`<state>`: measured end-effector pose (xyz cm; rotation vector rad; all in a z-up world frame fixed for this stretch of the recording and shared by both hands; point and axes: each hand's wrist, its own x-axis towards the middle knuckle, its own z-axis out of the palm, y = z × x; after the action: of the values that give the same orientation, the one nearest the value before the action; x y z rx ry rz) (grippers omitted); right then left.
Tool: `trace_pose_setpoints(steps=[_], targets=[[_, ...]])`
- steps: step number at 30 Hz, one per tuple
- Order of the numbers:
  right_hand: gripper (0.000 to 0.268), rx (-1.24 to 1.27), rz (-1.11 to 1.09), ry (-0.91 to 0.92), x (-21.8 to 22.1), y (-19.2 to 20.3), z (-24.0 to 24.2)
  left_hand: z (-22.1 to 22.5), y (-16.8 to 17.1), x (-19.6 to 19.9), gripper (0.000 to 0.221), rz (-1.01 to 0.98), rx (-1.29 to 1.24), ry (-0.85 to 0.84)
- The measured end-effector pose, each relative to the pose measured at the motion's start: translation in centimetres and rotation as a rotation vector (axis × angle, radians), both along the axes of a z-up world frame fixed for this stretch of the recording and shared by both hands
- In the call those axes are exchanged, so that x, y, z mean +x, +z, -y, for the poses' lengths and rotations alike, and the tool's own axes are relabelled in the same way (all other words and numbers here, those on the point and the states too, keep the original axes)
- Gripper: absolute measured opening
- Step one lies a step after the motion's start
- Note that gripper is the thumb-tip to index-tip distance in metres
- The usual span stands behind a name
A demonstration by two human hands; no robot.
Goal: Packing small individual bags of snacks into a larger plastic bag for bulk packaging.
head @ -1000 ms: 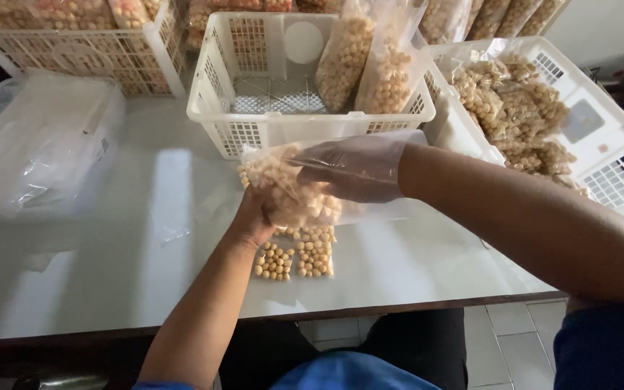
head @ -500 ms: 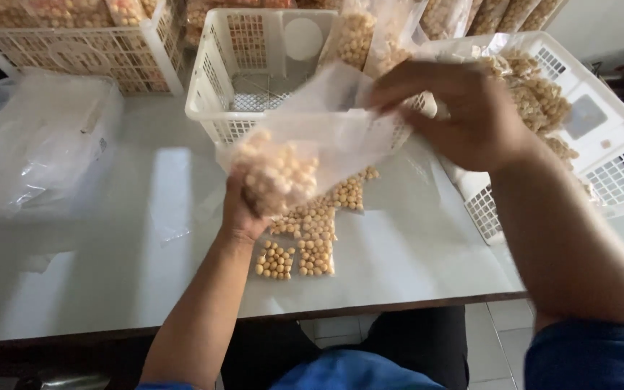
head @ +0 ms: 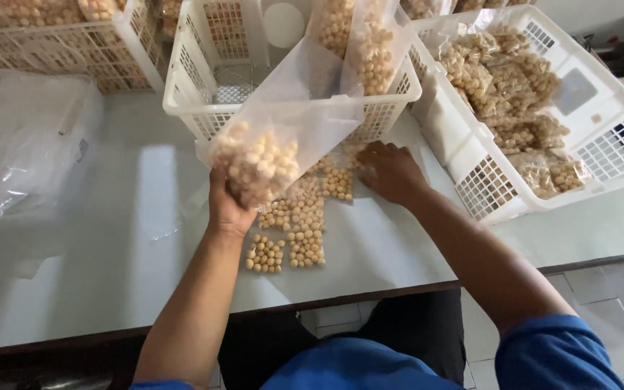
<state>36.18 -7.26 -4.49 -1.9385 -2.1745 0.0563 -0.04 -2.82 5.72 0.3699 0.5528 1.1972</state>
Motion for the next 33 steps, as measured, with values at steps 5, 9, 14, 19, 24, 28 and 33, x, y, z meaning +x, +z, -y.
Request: trace_pose_setpoints(steps=[5,9,14,19,24,28,33], targets=[[0.016,0.284,0.472,-0.114,3.0,-3.3,0.6,-2.4,-4.7,-0.2,0.044,-0.008,-0.007,0.002],[0.009,0.377,0.969,-0.083,4.8,-3.0,1.9,-2.5,-5.4,-0.3,0.044,-0.014,-0.02,-0.016],[0.007,0.43,-1.782,-0.347,1.8,5.4,5.1,-1.8,-5.0,-0.2,0.041,-0.03,0.019,-0.01],[0.022,0.452,-1.559,0.06,1.1,13.9,10.0,-4.0,-11.0,-0.8,0.063,-0.066,0.218,-0.08],[0.074,0.276,-1.051,0.383,-2.0,24.1,13.0,-3.3,-10.5,-0.8,0.067,-0.09,0.429,-0.15],[0.035,0.462,-0.425,0.212,-4.4,27.2,12.5,-3.2,-10.6,-0.7,0.073,-0.078,0.377,-0.159],[0.021,0.446,-0.159,0.407,-6.6,28.2,9.7,-3.5,-11.5,-0.4,0.074,-0.071,0.339,-0.18]])
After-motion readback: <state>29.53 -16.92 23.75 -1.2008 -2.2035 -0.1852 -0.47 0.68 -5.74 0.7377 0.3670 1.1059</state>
